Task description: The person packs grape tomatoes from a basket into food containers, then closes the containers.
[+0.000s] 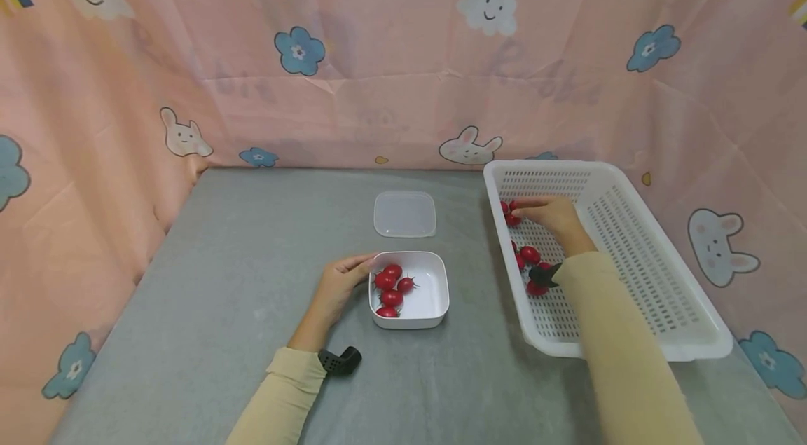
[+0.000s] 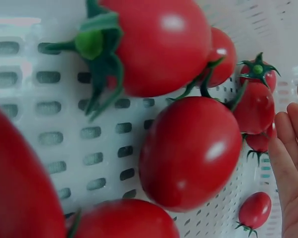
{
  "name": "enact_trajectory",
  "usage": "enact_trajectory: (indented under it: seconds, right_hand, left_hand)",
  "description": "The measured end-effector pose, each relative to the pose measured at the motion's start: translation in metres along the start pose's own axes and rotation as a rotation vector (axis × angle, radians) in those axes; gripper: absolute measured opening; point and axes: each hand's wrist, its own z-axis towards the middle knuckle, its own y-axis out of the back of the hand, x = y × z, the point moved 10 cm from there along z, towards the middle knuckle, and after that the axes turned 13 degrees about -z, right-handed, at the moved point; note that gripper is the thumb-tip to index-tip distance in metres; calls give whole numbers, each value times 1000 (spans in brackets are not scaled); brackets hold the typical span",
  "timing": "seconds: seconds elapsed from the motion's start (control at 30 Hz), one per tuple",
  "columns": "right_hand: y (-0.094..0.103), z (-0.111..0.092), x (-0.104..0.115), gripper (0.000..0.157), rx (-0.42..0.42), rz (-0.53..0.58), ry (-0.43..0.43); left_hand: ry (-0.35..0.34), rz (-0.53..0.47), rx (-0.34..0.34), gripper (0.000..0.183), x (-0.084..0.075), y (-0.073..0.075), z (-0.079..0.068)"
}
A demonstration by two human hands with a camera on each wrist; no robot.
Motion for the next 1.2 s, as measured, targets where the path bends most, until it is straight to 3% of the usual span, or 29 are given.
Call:
enact_trajectory:
  seconds: [0.17,0.57,0.77,1.2]
  right_hand:
    - [-4,5,-3,47,3,-10,21]
    - [-9,7,-6,56,30,-87,0]
    - [-11,9,-4,54,15,-123,37]
    - [-10,8,-4,54,1,-149,27]
  left_hand:
    - [7,-4,-4,31,1,1,0]
    - [-10,-5,7,31,-3,-1,-1]
    - [-8,-15,12,31,-3,-2,0]
    - [-8,-17,11,30,-2,-1,0]
